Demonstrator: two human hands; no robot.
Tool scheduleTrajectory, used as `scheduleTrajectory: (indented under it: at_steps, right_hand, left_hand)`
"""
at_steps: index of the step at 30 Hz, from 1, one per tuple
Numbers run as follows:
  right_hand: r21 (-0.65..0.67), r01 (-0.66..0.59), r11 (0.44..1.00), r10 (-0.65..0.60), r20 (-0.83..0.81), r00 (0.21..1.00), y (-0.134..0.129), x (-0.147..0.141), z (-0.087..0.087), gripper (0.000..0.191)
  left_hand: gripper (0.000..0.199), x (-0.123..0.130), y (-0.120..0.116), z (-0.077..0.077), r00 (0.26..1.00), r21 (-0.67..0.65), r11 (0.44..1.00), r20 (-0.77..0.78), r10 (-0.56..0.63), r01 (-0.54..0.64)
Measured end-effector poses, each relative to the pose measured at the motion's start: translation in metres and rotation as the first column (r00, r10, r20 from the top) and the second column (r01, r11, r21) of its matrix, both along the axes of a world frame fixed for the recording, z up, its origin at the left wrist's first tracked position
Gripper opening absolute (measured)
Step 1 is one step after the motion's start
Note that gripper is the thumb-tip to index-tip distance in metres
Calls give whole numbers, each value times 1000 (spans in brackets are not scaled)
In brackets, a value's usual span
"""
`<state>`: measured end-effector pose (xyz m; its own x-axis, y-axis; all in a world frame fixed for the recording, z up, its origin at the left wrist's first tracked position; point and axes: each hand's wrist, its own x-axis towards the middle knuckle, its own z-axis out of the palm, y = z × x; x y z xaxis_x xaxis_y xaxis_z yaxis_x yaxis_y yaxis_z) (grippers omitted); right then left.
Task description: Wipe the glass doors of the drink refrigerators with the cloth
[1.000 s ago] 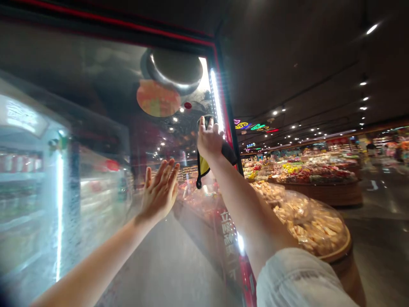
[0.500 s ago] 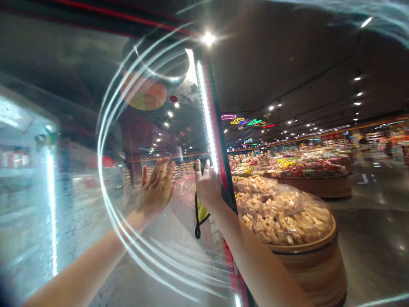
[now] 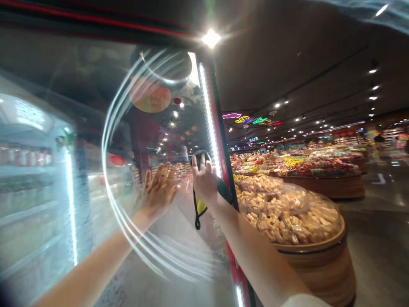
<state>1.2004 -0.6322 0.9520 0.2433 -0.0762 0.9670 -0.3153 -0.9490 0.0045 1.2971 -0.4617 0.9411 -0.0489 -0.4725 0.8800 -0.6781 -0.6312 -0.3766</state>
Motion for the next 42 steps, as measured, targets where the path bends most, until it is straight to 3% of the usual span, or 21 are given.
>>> scheduleTrajectory:
  at_steps: [2,3,9,11,15,17,22,24,27,30,32,34,38,40,42]
  right_hand:
    - [-19,-1,1000,0,-40,999,-5,-6,-18,61]
    - [-8,1,1000,-1,-37,999,-8,-7,-19,61]
    - [123,-53,991,40,100,994,-3,4,21,60]
    - [63,-74,995,71,52,996,0,5,12,58]
    - [-174,-181,968,149,-181,972,-16,-12,-28,57]
    - [-197,-216,956,180,-186,966,-28,-16,-32,57]
    - [-30,-296,955,297,47,954,-20,12,17,58]
    - [-41,-343,939,345,68,936,-7,24,25,57]
    - [-156,-405,901,402,-54,914,1,24,4,53]
    - [-250,-448,858,408,-198,891,-14,7,-26,46]
    - [-245,-426,871,385,-199,901,-26,-3,-30,42]
    - [-188,-378,906,359,-132,924,-31,-2,-18,43]
    - [-64,-341,938,344,39,938,-4,21,12,51]
    - [-103,-376,921,380,22,925,15,29,10,53]
    - [-209,-428,879,420,-84,903,24,31,-5,53]
  left_hand:
    - [76,-1,3,-5,1000,11,1000,-1,13,-13]
    - [76,-2,5,-6,1000,17,1000,2,20,-20]
    - [76,-5,13,-4,999,24,998,6,53,-53]
    - [74,-6,13,-4,998,27,998,-16,58,-58]
    - [76,-6,15,-12,996,43,996,-53,78,-75]
    - [77,-6,19,-15,995,62,995,-45,84,-81]
    - [81,-8,30,-15,993,42,993,-29,114,-112]
    - [80,-11,31,-12,991,38,991,-40,131,-129]
    - [76,-16,31,-12,983,41,987,-89,161,-158]
    - [75,-17,36,-15,966,63,979,-158,204,-196]
    - [76,-15,44,-17,954,86,973,-194,227,-214]
    - [81,-11,54,-19,945,94,970,-221,241,-226]
    - [89,-4,72,-22,938,81,968,-239,251,-238]
    - [90,-2,75,-23,938,80,967,-236,254,-242]
    - [87,-2,75,-25,937,75,966,-237,257,-246]
